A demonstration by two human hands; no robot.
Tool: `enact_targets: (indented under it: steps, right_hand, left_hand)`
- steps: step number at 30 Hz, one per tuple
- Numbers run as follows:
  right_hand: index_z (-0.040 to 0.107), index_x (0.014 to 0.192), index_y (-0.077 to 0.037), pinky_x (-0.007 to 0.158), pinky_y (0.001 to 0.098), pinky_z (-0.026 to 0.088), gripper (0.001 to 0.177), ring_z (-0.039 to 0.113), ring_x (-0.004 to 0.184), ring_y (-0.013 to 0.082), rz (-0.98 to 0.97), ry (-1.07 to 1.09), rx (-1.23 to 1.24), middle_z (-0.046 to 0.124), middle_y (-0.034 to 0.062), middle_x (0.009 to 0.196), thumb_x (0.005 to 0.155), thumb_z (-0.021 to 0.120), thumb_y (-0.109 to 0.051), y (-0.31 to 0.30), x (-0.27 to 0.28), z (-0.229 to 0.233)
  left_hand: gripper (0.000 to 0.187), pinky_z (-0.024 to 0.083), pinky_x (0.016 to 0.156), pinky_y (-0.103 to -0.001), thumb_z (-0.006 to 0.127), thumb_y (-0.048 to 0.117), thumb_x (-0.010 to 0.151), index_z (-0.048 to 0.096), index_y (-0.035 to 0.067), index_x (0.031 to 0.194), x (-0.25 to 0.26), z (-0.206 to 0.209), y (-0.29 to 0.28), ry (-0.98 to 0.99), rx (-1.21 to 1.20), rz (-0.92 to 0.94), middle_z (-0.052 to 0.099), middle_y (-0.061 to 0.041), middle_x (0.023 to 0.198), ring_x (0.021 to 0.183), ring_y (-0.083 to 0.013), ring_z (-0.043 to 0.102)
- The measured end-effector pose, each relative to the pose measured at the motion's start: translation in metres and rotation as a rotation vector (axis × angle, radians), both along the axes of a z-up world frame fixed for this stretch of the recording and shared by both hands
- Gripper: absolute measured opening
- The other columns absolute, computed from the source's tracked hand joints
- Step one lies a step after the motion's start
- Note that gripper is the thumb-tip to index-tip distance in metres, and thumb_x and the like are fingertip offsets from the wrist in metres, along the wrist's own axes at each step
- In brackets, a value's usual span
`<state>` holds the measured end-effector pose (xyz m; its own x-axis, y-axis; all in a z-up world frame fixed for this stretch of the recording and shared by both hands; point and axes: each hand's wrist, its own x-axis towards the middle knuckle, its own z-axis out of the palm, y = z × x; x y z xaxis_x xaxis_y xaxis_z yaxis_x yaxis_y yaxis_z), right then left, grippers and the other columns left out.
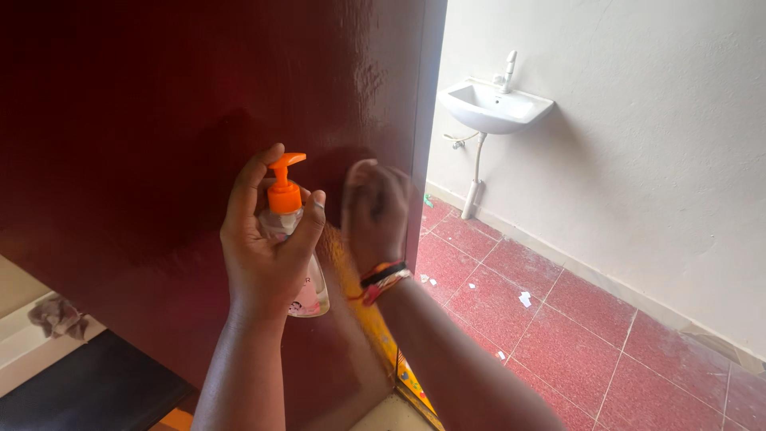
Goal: The person wipes the surface and edges of a brown door and the adjacent door frame using a cloth and a bottle of soap. They move the cloth repeatedly along the top and side of the door and frame while holding the bottle.
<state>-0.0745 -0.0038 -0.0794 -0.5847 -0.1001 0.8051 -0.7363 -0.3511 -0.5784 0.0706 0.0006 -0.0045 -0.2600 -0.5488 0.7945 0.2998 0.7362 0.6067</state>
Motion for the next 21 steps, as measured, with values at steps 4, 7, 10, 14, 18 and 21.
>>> enact_targets:
  steps: [4,7,10,14,18,21]
  right_hand:
    - [0.063,0.12,-0.007,0.102,0.0374,0.048,0.022,0.057,0.118,0.0269,0.032,0.336,0.035,0.061,0.0124,0.118,0.098,0.061,-0.006,0.018,0.044,-0.022]
    - [0.06,0.126,-0.006,0.104,0.0365,0.047,0.029,0.056,0.121,0.0265,0.06,0.262,0.077,0.057,0.0136,0.125,0.097,0.058,-0.001,0.017,0.039,-0.055]
    - [0.057,0.132,-0.005,0.106,0.0356,0.047,0.037,0.054,0.125,0.0262,0.123,-0.085,-0.005,0.052,0.0148,0.132,0.096,0.056,0.004,-0.004,0.012,-0.06]
    - [0.058,0.137,-0.005,0.11,0.0365,0.046,0.047,0.053,0.129,0.0281,0.033,-0.015,0.045,0.052,0.0158,0.136,0.092,0.055,0.008,-0.005,0.004,-0.03]
    - [0.064,0.129,-0.01,0.108,0.0378,0.045,0.045,0.054,0.124,0.0285,0.032,0.233,0.019,0.057,0.0122,0.129,0.085,0.065,0.002,-0.001,0.052,-0.021]
    - [0.065,0.127,-0.012,0.107,0.0364,0.045,0.041,0.059,0.12,0.0259,0.085,0.295,0.058,0.059,0.01,0.126,0.088,0.069,0.0,0.017,0.071,-0.04]
  left_hand:
    - [0.053,0.058,0.097,-0.028,0.073,0.0,0.099,0.051,0.004,0.147,0.013,0.003,0.003,-0.005,0.002,0.002,0.062,-0.008,0.127,0.108,-0.0106,0.064]
    - [0.052,0.06,0.094,-0.027,0.072,0.0,0.098,0.051,0.005,0.146,0.023,0.008,0.005,-0.018,0.022,0.013,0.063,-0.007,0.126,0.105,-0.0102,0.066]
    - [0.053,0.06,0.093,-0.027,0.073,0.001,0.098,0.051,0.005,0.146,0.032,0.008,0.004,-0.024,0.023,0.022,0.064,-0.007,0.121,0.103,-0.0101,0.067]
    - [0.053,0.06,0.095,-0.028,0.072,0.0,0.099,0.05,0.005,0.147,0.039,0.005,0.0,-0.021,-0.025,0.023,0.063,-0.007,0.128,0.105,-0.0106,0.067]
    - [0.053,0.058,0.097,-0.028,0.072,-0.002,0.101,0.05,0.004,0.149,0.043,0.004,-0.006,-0.014,-0.089,0.058,0.063,-0.009,0.132,0.111,-0.0118,0.066]
    - [0.051,0.06,0.095,-0.027,0.073,0.0,0.101,0.051,0.004,0.147,0.045,0.008,-0.009,-0.026,-0.061,0.05,0.064,-0.008,0.128,0.106,-0.0105,0.067]
